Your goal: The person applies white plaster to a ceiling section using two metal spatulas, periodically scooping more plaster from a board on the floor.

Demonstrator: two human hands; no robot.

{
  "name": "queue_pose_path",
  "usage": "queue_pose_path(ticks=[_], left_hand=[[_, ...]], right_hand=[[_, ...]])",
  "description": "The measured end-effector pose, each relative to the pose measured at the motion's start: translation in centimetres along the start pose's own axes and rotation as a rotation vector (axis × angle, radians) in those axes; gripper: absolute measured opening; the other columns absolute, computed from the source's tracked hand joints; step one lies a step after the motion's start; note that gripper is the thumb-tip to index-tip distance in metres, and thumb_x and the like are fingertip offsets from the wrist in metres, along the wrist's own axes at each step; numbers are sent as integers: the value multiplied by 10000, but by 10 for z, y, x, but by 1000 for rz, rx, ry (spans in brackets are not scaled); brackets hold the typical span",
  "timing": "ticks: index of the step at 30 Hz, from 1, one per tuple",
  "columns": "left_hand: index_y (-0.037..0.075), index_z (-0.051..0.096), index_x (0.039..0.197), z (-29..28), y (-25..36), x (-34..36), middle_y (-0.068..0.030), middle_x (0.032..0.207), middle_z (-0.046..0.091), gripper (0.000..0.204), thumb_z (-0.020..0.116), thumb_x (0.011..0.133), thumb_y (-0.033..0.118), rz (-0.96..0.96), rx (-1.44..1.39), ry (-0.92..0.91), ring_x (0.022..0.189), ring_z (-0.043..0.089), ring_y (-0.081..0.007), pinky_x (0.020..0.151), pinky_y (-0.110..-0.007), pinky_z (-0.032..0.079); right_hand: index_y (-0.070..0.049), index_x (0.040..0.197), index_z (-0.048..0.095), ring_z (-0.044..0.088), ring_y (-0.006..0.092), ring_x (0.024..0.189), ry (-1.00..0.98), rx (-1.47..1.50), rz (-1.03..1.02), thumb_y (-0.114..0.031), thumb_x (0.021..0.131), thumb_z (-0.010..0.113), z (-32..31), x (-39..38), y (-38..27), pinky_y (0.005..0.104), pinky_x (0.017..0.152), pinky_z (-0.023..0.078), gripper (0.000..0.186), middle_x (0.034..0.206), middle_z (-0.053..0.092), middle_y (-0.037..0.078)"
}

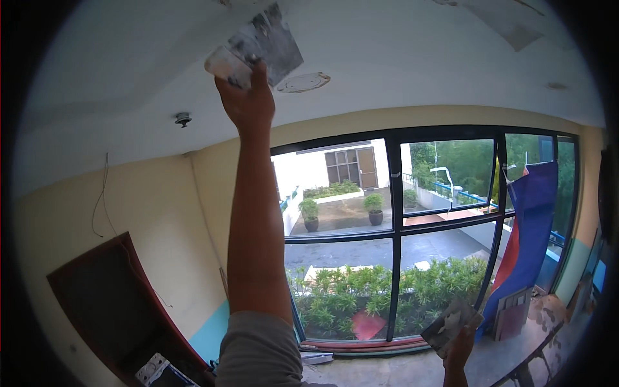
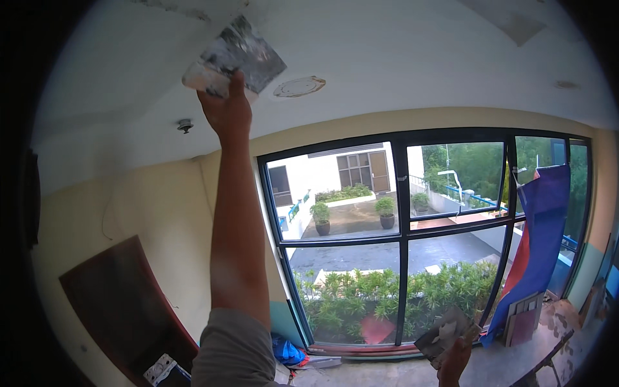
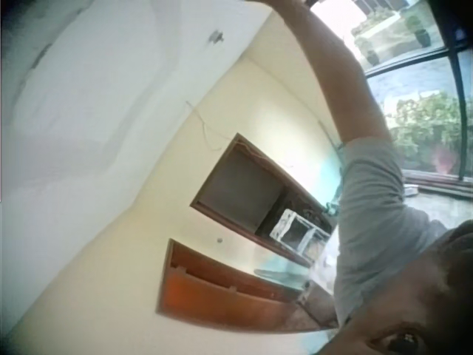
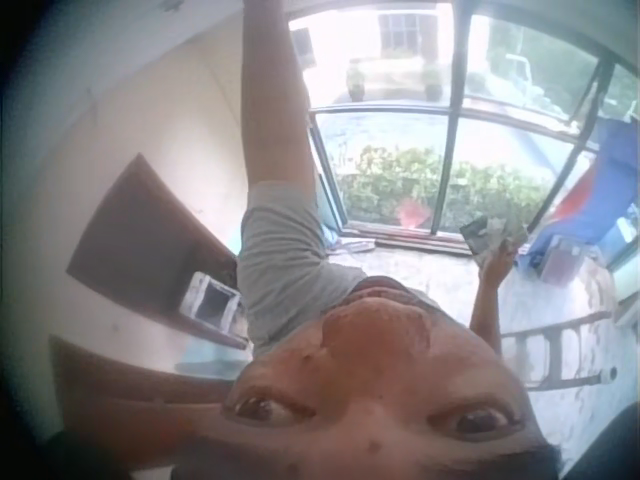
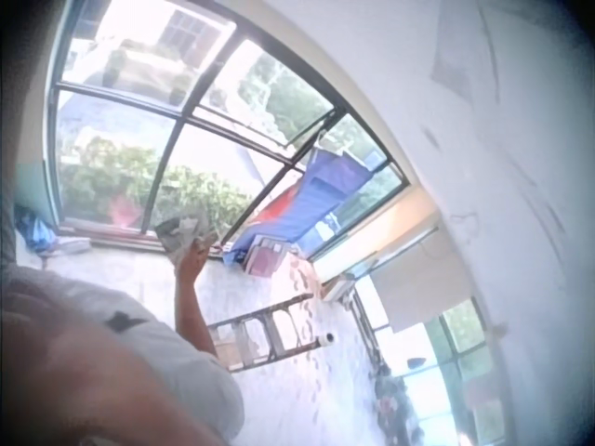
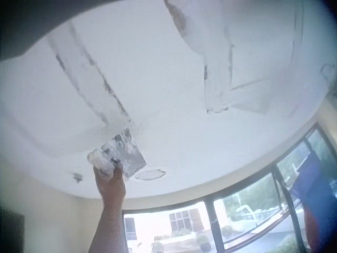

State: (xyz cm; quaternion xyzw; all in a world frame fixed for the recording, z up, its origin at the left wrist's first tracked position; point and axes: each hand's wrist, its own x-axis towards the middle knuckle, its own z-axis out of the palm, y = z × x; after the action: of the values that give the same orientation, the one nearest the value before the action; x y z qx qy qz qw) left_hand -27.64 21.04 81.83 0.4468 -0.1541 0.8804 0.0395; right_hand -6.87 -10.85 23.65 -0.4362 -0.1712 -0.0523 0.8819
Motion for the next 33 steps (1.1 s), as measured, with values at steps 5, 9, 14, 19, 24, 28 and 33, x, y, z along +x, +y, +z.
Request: queue_pose_path(ticks=[5,9,14,19,24,28,33], left_hand=[[-74,385,1265,19,11,41,-237,1165,562,662,730,806,256,-36,44,-6,1075,581,-355,923,-414,463],[-132,373,1226,31,7,64,-279,1168,552,681,735,810,268,-172,151,-17,1087,575,-383,928,-413,463],[-145,368,1219,23,-19,65,-287,1176,548,700,742,810,283,-200,173,53,1092,570,-399,933,-421,459],[-141,347,1251,10,-24,48,-254,1251,518,684,722,842,259,-415,84,180,1145,553,-346,952,-402,473],[-132,336,1253,14,-19,35,-271,1236,519,660,702,850,241,-321,-41,170,1134,550,-367,944,-405,462],[-126,358,1256,43,2,45,-261,1230,526,685,716,842,286,-128,114,20,1132,549,-360,962,-397,452],[-133,339,1246,40,-21,60,-302,1208,521,713,699,841,331,-230,212,12,1123,546,-407,942,-437,444]], right_hand=[[-3,1432,311,496,254,1197,-27,-15,-12,-334,978,511,-13,-1,-2,392,1026,374,597,1339,467,140],[3,1432,305,483,256,1216,-51,-85,1,-341,984,501,-18,3,-2,387,1039,361,598,1362,454,146],[8,1434,297,475,258,1230,-130,-7,-17,-337,980,506,-23,5,-4,382,1050,349,607,1376,444,150],[8,1449,275,472,266,1236,-88,-81,-56,-350,977,513,-43,8,6,381,1060,342,638,1381,440,149],[3,1457,265,486,266,1217,-82,-61,-73,-361,979,510,-55,8,5,381,1049,354,650,1358,460,147],[5,1449,275,506,260,1188,-38,-80,-13,-332,986,503,-59,5,3,376,1028,376,617,1329,477,149],[8,1428,304,513,251,1172,14,-67,42,-317,987,508,-63,-5,16,372,1017,384,584,1296,493,141]])
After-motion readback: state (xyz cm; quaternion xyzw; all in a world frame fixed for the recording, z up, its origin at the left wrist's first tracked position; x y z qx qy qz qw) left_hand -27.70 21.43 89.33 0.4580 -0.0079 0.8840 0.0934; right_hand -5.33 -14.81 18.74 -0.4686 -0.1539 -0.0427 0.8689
